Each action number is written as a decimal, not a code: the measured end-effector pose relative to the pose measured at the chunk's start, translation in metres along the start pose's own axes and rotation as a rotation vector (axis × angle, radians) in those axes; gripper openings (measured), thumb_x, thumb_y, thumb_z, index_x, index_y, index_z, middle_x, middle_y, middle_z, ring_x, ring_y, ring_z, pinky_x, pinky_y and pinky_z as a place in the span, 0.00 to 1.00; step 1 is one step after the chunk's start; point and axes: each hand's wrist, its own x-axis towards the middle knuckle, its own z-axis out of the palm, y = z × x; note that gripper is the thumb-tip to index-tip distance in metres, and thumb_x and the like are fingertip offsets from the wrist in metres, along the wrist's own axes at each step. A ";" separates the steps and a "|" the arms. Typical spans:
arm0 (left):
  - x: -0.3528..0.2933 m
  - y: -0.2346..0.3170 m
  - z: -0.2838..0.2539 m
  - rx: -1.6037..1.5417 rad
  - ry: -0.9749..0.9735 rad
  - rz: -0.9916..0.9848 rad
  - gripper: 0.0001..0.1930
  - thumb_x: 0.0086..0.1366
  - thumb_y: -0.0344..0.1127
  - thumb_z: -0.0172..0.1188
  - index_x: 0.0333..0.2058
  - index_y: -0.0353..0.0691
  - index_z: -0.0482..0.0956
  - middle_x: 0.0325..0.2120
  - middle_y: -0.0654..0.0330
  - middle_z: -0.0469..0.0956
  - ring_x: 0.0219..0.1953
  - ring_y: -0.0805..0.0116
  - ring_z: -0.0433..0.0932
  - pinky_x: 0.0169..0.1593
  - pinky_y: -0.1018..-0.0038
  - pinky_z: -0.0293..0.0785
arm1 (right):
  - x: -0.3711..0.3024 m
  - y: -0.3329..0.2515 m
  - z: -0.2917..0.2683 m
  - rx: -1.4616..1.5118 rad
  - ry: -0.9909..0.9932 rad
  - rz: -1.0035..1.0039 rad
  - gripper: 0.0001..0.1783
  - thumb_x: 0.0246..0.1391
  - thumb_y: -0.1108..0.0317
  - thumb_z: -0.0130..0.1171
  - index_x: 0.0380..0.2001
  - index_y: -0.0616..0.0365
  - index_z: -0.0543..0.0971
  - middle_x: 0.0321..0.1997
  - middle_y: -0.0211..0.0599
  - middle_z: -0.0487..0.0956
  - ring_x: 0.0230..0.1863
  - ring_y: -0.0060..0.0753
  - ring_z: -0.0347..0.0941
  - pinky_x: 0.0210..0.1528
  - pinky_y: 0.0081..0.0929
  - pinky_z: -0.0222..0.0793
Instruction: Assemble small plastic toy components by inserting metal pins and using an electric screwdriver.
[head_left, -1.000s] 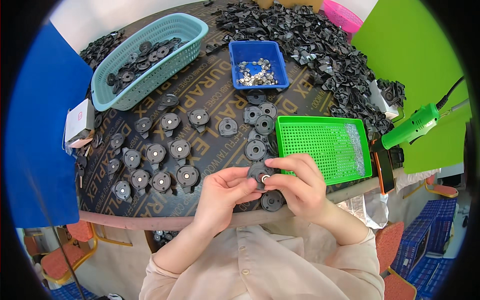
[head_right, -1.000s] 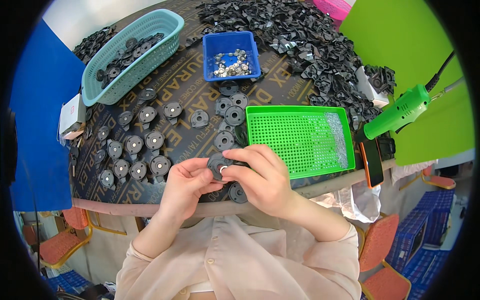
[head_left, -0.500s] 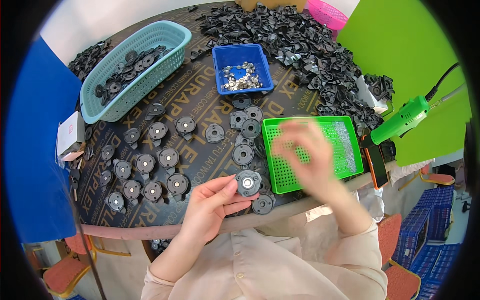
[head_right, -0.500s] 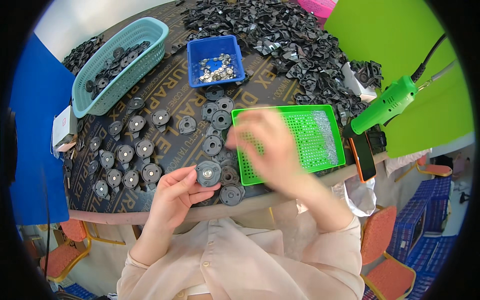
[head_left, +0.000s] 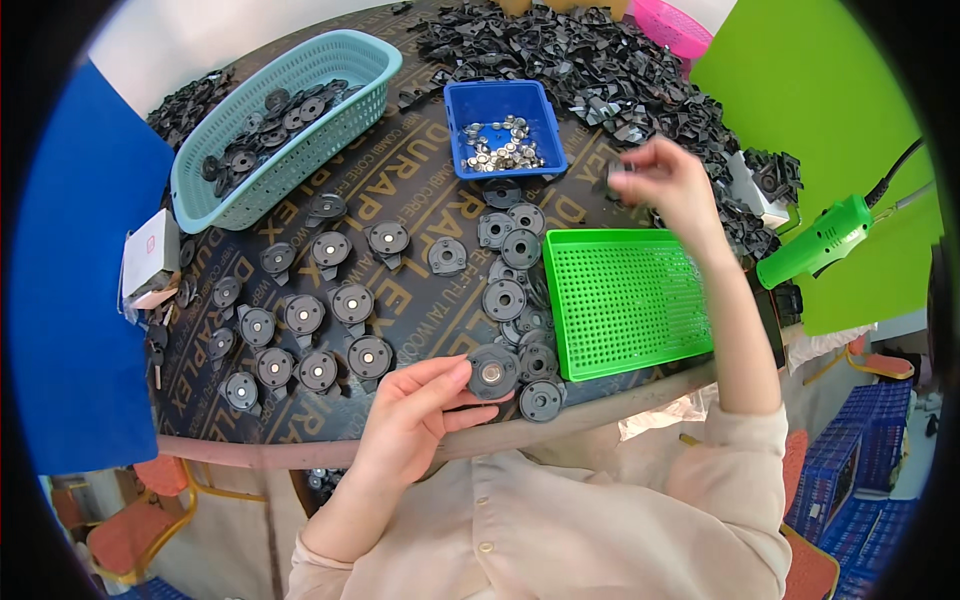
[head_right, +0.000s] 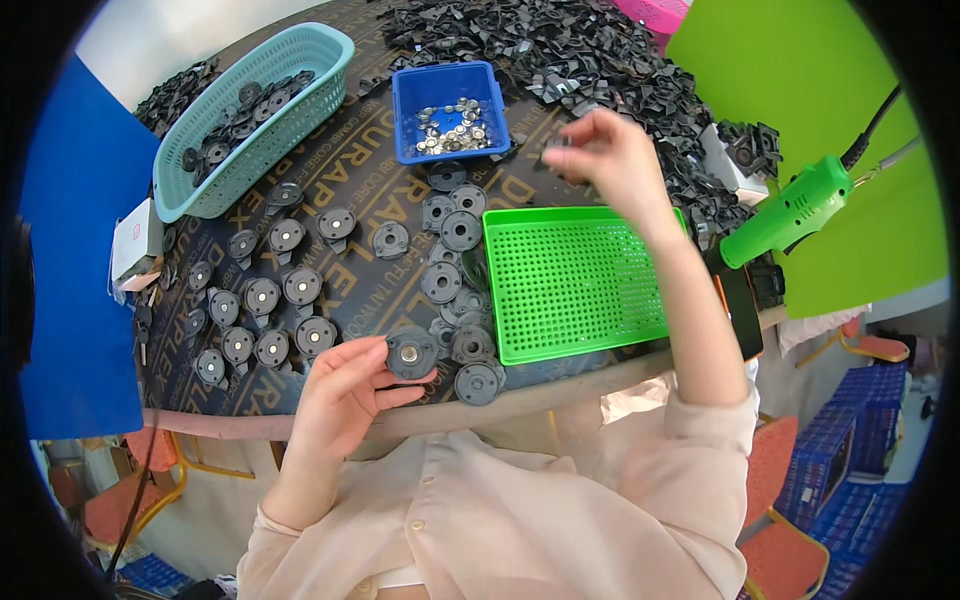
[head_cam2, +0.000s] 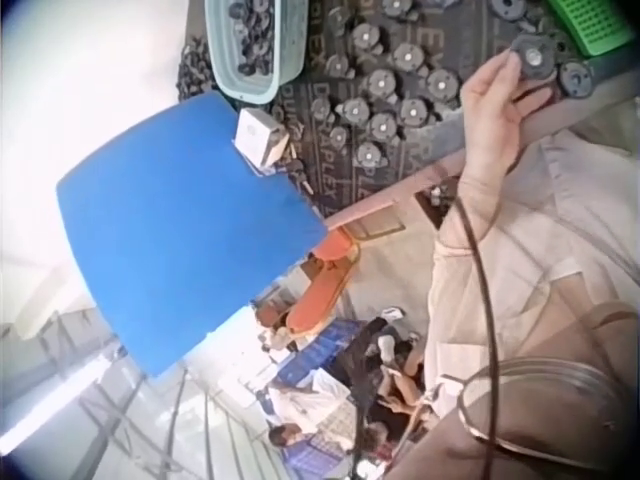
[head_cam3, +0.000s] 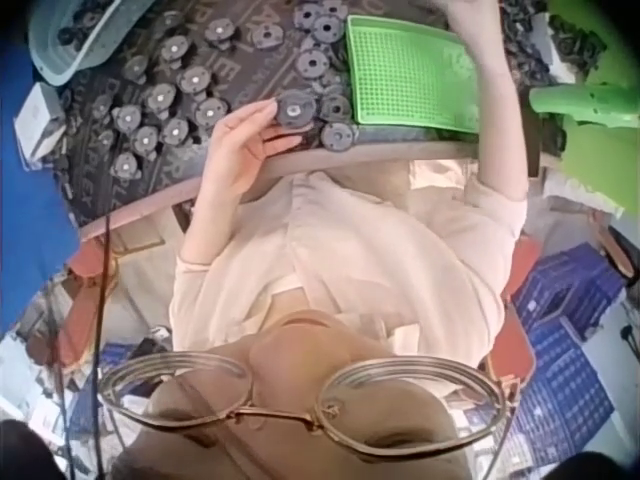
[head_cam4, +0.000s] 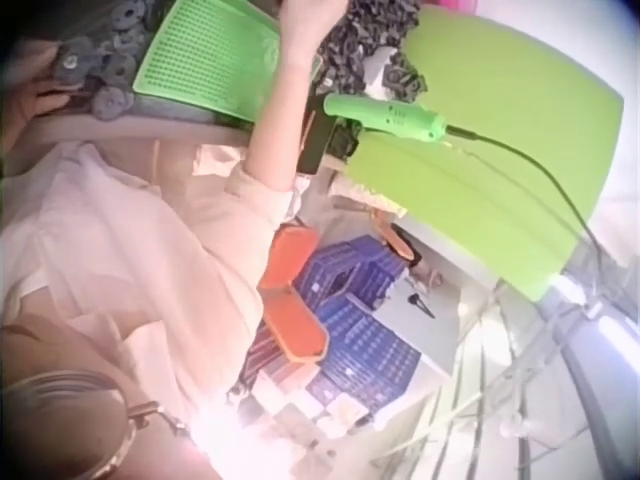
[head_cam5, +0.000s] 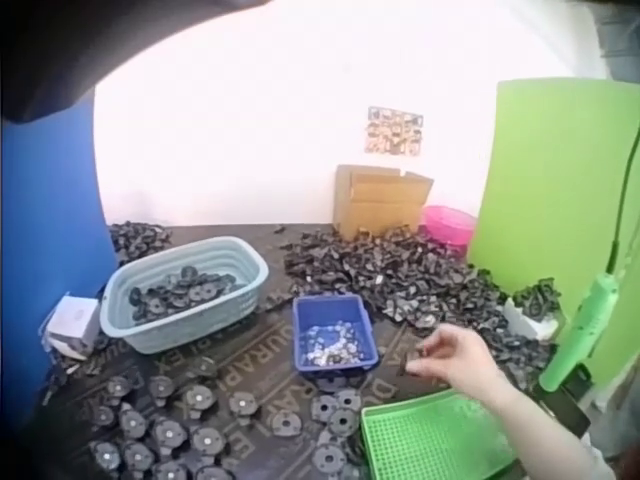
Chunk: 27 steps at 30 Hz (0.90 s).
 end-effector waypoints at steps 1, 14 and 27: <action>0.001 0.000 0.000 -0.003 -0.010 -0.007 0.14 0.66 0.32 0.53 0.47 0.30 0.75 0.42 0.51 0.79 0.43 0.57 0.80 0.47 0.66 0.79 | -0.022 0.003 0.001 0.037 0.005 -0.021 0.16 0.43 0.71 0.70 0.34 0.61 0.75 0.31 0.29 0.78 0.31 0.20 0.76 0.34 0.19 0.73; 0.006 -0.006 0.015 0.074 -0.042 -0.059 0.15 0.68 0.34 0.51 0.47 0.29 0.74 0.42 0.49 0.79 0.44 0.53 0.80 0.45 0.66 0.81 | -0.117 0.002 0.013 -0.591 -0.046 -0.269 0.17 0.35 0.70 0.70 0.33 0.57 0.79 0.37 0.35 0.75 0.44 0.42 0.71 0.45 0.36 0.68; 0.011 -0.010 0.020 0.022 -0.032 -0.092 0.17 0.70 0.37 0.48 0.50 0.28 0.71 0.45 0.48 0.77 0.47 0.52 0.78 0.46 0.65 0.80 | -0.118 -0.023 0.023 -0.188 -0.092 -0.532 0.21 0.35 0.82 0.64 0.38 0.57 0.83 0.37 0.37 0.81 0.39 0.38 0.75 0.41 0.30 0.70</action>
